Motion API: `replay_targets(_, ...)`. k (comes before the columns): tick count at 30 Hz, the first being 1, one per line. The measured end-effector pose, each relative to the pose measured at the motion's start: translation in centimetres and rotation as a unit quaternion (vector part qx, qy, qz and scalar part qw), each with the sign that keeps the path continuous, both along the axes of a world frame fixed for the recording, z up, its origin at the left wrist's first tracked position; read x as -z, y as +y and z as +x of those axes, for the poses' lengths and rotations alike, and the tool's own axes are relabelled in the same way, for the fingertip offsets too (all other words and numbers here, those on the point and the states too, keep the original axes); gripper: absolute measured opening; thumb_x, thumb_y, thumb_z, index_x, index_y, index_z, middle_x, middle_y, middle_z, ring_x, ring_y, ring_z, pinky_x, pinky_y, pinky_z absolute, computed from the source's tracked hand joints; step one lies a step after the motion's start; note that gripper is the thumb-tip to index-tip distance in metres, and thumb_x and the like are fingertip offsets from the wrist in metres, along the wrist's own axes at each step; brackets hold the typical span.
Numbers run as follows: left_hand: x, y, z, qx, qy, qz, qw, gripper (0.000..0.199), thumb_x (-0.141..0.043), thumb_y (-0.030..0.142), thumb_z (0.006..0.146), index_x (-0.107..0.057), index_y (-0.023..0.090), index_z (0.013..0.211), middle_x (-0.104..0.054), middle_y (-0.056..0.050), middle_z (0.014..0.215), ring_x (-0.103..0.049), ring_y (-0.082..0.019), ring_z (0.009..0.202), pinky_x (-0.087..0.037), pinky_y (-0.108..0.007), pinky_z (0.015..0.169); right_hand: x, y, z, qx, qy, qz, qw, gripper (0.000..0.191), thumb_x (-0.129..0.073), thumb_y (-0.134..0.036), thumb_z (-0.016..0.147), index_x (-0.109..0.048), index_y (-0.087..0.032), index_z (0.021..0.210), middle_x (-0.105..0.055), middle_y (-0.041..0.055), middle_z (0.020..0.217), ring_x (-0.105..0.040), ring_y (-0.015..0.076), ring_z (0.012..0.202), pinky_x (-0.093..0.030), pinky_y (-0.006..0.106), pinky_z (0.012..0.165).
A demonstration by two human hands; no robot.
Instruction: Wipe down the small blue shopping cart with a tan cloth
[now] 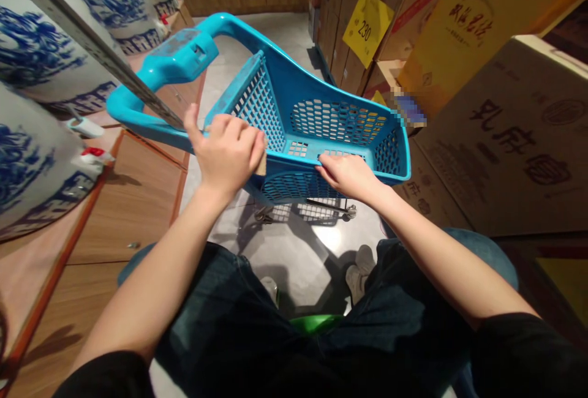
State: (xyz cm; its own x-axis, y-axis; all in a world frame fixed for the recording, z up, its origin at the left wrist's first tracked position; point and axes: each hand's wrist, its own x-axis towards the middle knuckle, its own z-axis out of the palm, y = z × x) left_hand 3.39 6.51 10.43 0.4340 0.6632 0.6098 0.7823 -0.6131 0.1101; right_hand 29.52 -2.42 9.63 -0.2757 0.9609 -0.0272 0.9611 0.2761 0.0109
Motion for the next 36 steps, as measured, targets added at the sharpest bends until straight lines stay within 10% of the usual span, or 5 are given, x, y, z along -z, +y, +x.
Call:
replay_targets(10,1.6,-2.6,2.8,0.141,0.105,0.017,0.984,0.030,-0.050,0.032,0.095,-0.072,0.024,0.113,-0.074,-0.010,0.120,-0.063,-0.033,0.109,-0.045,-0.058,0.098,-0.1,0.2,0.0,-0.009,-0.003,-0.009,1.000,0.036,-0.033,-0.034,0.111,-0.063,-0.017,0.116,-0.078,0.0144,0.109,-0.072,0.0262,0.088,-0.031,0.032,0.065)
replay_targets(17,-1.4,-0.4,-1.7,0.028,0.048,0.058,0.997,0.024,-0.051,0.029,0.094,-0.073,0.027,0.103,-0.073,-0.007,0.092,-0.062,-0.031,0.096,-0.044,-0.060,0.096,-0.1,0.3,0.3,-0.006,-0.014,-0.012,1.000,0.034,-0.033,-0.034,0.111,-0.062,-0.017,0.113,-0.078,0.0141,0.109,-0.072,0.0266,0.091,-0.028,0.032,0.064)
replay_targets(26,0.5,-2.3,1.7,0.089,0.130,0.066,0.985,0.023,-0.053,0.025,0.096,-0.074,0.024,0.105,-0.076,-0.009,0.108,-0.065,-0.032,0.097,-0.047,-0.053,0.089,0.0,0.4,0.1,-0.011,-0.011,-0.007,1.000,0.032,-0.034,-0.032,0.109,-0.062,-0.017,0.113,-0.078,0.0135,0.106,-0.071,0.0261,0.087,-0.028,0.033,0.063)
replay_targets(36,0.1,-2.3,0.6,0.023,0.050,0.055,0.997,0.027,-0.051,0.025,0.099,-0.073,0.026,0.114,-0.076,-0.009,0.111,-0.066,-0.031,0.104,-0.044,-0.056,0.103,0.2,0.2,-0.2,-0.003,-0.009,0.004,1.000,0.034,-0.033,-0.032,0.109,-0.063,-0.016,0.112,-0.078,0.0142,0.106,-0.071,0.0260,0.088,-0.028,0.033,0.064)
